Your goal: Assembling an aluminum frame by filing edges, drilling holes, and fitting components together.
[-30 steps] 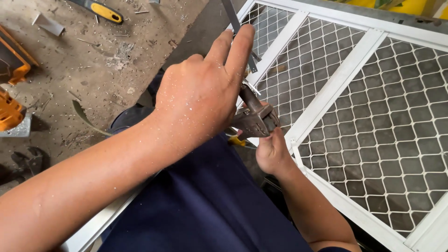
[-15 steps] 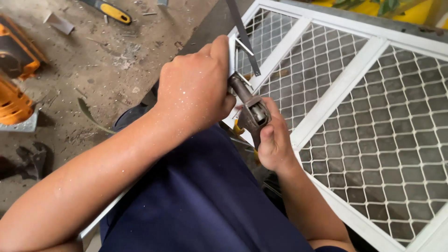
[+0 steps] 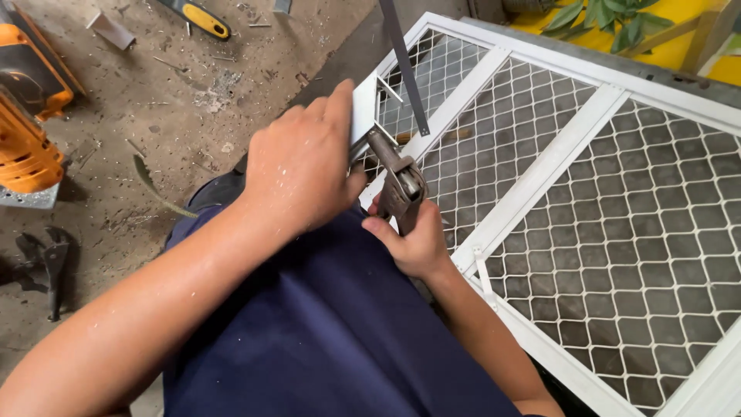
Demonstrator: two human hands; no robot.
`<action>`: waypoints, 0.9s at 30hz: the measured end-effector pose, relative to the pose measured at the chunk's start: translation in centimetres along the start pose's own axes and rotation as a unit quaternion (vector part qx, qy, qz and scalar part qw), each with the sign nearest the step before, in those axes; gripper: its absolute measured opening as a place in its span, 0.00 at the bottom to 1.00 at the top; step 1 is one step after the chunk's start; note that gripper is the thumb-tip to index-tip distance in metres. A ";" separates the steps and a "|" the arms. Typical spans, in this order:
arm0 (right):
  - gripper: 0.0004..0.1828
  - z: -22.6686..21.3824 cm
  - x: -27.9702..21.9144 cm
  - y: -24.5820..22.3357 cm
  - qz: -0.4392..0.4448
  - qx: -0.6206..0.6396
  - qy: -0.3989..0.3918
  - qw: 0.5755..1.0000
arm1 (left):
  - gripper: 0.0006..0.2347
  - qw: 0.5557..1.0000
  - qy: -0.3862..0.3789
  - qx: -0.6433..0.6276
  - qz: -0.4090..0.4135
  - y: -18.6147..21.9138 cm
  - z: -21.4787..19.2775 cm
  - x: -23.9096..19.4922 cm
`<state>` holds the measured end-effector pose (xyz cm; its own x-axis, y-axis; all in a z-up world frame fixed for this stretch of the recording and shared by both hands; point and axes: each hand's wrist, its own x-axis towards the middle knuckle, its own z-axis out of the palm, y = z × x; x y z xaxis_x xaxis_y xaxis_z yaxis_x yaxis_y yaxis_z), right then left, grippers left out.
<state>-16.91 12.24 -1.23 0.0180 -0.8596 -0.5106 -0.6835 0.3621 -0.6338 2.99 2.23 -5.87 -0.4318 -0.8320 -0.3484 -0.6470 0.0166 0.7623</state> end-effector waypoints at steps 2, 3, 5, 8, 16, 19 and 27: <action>0.12 0.8 1.1 1.1 -0.001 -0.031 0.006 1.000 | 0.28 1.000 0.014 0.002 -0.019 -1.1 1.6 -0.3; 0.12 1.3 1.3 1.6 0.002 -0.062 0.006 0.998 | 0.22 0.999 0.026 0.001 -0.043 -1.6 2.5 -0.8; 0.13 2.4 1.9 2.6 0.040 -0.048 0.046 0.997 | 0.25 0.998 -0.010 -0.031 -0.062 -2.4 2.5 -0.1; 0.16 2.2 1.5 3.5 0.038 -0.012 0.086 0.995 | 0.26 0.991 -0.038 -0.104 -0.071 -2.5 2.6 0.1; 0.13 -2.6 0.8 3.8 -0.249 0.157 0.041 0.955 | 0.28 0.973 -0.054 -0.221 -0.034 -1.8 -1.8 -1.5; 0.19 -3.7 -1.2 2.7 -0.183 0.102 0.118 0.971 | 0.28 0.969 -0.064 -0.239 0.019 0.8 -3.7 -3.4; 0.22 -4.9 -3.3 5.6 -0.162 0.187 0.187 0.951 | 0.29 0.942 -0.098 -0.311 0.074 6.3 -7.2 -7.3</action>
<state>-24.37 15.37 -0.29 -0.1262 -0.9904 -0.0558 -0.3770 0.0999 -0.9208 6.55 4.41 5.40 -0.6361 -0.7265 -0.2599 -0.1022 -0.2545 0.9616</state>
